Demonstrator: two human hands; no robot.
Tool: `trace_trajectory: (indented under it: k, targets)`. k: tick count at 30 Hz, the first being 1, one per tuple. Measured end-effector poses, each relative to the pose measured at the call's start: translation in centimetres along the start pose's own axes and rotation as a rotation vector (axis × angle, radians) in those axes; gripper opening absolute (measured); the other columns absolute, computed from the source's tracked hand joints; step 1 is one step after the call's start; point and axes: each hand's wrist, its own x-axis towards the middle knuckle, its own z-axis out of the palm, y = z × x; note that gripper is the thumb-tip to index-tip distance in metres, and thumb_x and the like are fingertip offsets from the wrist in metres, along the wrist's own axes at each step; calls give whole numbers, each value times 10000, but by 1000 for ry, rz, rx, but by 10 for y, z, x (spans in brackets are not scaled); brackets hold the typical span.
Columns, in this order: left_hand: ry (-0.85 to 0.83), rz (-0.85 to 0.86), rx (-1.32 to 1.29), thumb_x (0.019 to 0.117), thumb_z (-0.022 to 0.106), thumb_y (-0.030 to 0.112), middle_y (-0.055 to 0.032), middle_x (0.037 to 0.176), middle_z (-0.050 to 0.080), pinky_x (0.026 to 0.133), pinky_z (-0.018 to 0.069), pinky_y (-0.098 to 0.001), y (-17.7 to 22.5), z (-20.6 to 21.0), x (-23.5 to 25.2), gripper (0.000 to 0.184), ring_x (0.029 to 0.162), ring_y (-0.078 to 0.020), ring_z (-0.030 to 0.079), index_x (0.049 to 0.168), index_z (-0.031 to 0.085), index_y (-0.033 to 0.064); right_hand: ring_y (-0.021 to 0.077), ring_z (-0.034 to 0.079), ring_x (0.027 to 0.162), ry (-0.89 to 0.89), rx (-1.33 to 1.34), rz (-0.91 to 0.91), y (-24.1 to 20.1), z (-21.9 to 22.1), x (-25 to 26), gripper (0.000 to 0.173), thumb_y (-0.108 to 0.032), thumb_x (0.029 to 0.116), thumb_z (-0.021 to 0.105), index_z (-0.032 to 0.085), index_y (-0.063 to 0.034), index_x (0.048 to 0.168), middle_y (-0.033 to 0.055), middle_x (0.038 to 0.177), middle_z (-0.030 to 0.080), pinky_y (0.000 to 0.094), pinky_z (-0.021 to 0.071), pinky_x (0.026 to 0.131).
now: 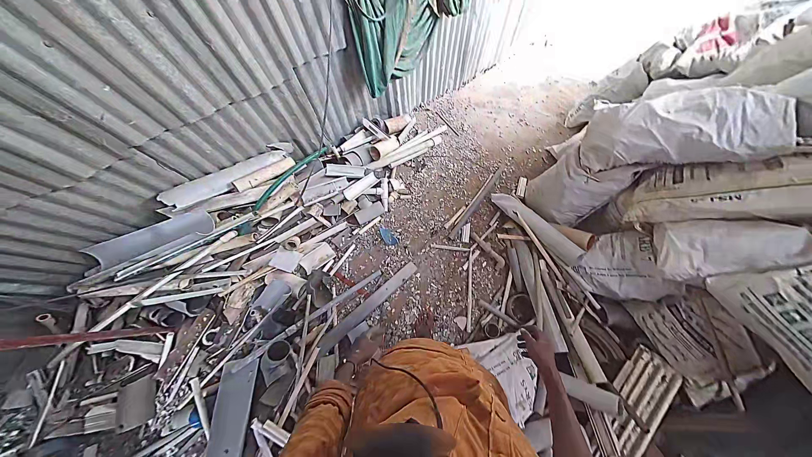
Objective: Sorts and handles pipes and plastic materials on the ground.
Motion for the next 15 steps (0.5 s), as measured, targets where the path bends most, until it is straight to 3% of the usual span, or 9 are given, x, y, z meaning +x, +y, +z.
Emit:
trace_trajectory:
  k: [1,3,5,8,10,12,14,15]
  targets:
    - [65,-92,-140,1071,522,186,-217,1349,616,1012,507,-507,33,-13,9,385,1165,-346,647,1428,540,44,369,705,955,-63,-138,-75,-25,6,12,329,-172,1066,547,605,25,1323,259,1119,698,547,561,849]
    - [123,-81,-191,1072,515,191,-224,1285,640,955,527,-513,63,-37,24,374,1106,-340,661,1416,544,47,391,677,1055,-167,-348,-151,-70,21,15,339,-188,1049,566,625,2,1324,256,1155,695,576,495,958]
    - [96,-35,-75,1074,517,211,-217,1293,643,1005,509,-498,86,-57,43,369,1148,-327,654,1404,561,53,374,693,1058,-189,-390,-198,-110,37,6,341,-190,1046,568,632,-17,1333,230,1149,713,566,506,971]
    - [52,-49,14,1071,517,197,-217,1351,616,1048,488,-507,103,-63,69,368,1212,-344,629,1405,563,49,321,696,1037,-232,-267,-257,-126,69,-1,299,-165,1026,578,666,-12,1267,200,1123,716,514,527,962]
    - [37,-60,-12,1072,513,176,-235,1356,611,1052,491,-509,100,-54,83,367,1215,-360,628,1396,566,13,319,678,1079,-294,-269,-298,-124,83,21,267,-173,992,605,720,-20,1178,190,1120,719,519,503,998]
    - [-16,-18,-44,1073,505,163,-264,1325,619,1041,496,-498,97,-45,86,370,1199,-369,631,1377,559,-41,303,687,1016,-325,-260,-230,-144,82,51,281,-191,1018,575,692,-35,1220,178,1087,718,502,522,949]
    - [-100,1,-86,1077,478,120,-266,1414,564,1125,415,-433,128,-51,52,393,1318,-346,551,1409,510,-89,353,671,1072,-382,-332,-123,-165,72,90,333,-207,1045,542,637,-22,1305,221,1155,693,534,503,979]
    - [-126,-60,-133,1094,415,110,-215,1519,480,1195,322,-353,160,-58,24,427,1417,-272,452,1482,432,-67,377,663,1111,-406,-398,-89,-172,69,112,352,-224,1045,543,628,-30,1327,234,1185,686,561,495,994]
